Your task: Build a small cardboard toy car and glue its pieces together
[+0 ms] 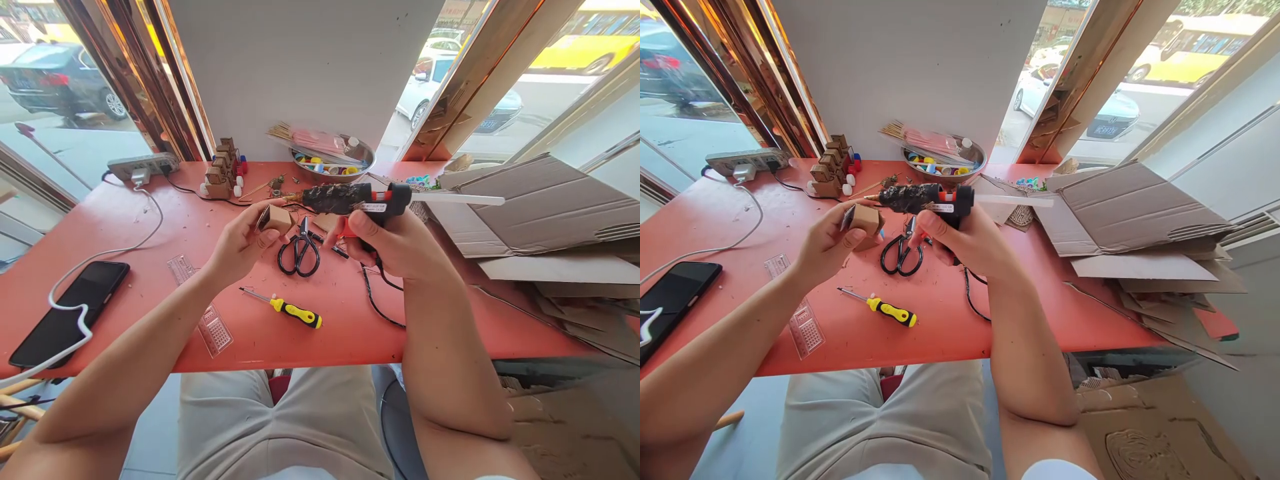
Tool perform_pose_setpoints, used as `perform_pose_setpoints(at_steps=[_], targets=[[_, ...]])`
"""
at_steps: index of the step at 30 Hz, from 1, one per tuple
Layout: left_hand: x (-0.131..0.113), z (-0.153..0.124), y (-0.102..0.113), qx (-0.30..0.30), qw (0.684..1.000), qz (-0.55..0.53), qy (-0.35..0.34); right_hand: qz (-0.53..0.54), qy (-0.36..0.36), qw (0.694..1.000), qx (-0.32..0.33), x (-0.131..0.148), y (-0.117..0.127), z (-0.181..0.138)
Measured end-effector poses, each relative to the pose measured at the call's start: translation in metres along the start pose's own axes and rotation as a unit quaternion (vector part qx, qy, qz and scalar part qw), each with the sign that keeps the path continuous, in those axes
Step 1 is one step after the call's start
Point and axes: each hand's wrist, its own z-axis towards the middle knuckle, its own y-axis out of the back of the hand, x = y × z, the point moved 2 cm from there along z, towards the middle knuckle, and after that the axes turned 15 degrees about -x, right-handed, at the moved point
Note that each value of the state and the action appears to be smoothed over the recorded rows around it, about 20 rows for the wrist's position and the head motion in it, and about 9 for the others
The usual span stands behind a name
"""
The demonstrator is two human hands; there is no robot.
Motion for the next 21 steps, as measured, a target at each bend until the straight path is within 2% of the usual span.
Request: perform_pose_setpoints(at_steps=[7,15,17,21], targets=[[-0.004,0.0,-0.009,0.016,0.999,-0.045,0.002,-0.004,-0.011,1.0,0.012,-0.006,-0.007,0.001],[-0.007,-0.001,-0.009,-0.006,0.997,-0.069,0.036,0.025,-0.02,0.999,-0.005,-0.008,-0.009,0.003],[-0.008,-0.002,-0.009,-0.012,0.995,-0.072,0.07,0.033,-0.012,0.999,-0.015,-0.01,-0.011,0.004],[-0.005,-0.005,-0.011,-0.02,0.973,-0.124,0.195,0.049,0.001,0.998,-0.048,-0.017,-0.017,0.006]])
